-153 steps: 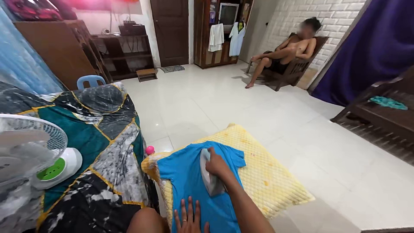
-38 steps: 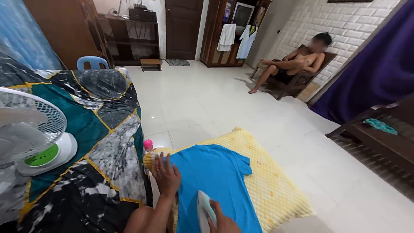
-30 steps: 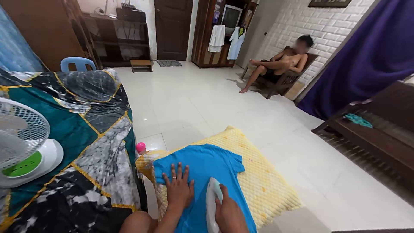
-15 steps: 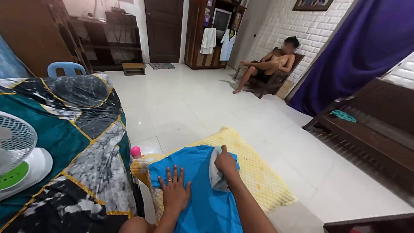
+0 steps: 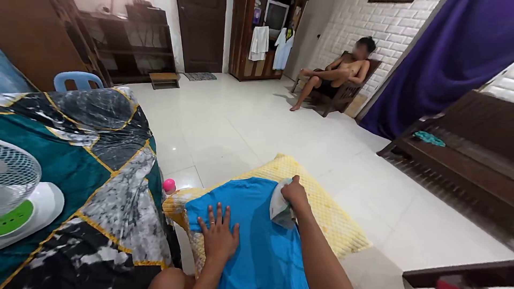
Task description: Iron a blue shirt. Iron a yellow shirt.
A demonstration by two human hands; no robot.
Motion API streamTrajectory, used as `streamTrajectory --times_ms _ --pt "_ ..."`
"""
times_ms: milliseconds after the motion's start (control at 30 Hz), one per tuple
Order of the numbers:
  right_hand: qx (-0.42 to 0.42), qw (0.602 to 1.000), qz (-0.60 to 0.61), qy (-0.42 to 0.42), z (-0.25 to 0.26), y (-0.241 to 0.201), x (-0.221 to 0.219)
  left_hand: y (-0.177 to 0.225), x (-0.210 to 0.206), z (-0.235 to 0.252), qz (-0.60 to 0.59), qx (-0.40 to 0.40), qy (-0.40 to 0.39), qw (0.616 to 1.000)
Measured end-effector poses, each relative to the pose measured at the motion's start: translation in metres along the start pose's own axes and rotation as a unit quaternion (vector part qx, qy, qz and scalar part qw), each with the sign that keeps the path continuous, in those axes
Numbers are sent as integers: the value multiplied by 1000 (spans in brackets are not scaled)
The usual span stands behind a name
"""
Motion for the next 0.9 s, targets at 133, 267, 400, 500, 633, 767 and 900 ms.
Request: streamTrajectory --times_ms 133,267,400,500,633,767,900 --pt "-1 999 -37 -4 1 -7 -1 0 1 0 -10 0 2 1000" --pt "2 999 -54 2 -41 11 -10 0 1 0 -12 1 9 1000" --pt "2 999 -44 3 -63 30 -10 1 2 1 -2 1 16 1000" --pt "21 999 -34 -9 -38 25 -3 1 2 0 7 -1 18 1000" --pt "53 998 -21 -25 5 4 2 1 1 1 3 3 7 1000" --pt "61 997 -27 -41 -2 4 -4 1 1 0 0 4 -9 1000" --pt "81 993 -16 -83 -64 18 -20 1 2 1 4 7 -8 1000"
Point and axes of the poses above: each hand's wrist, its own z-axis towards the middle knuckle, its own x-axis out of the back of the hand, y = z × x, the point moved 7 cm from there along z, towards the middle knuckle, and after that the axes turned 7 degrees about z, right-handed, at the moved point
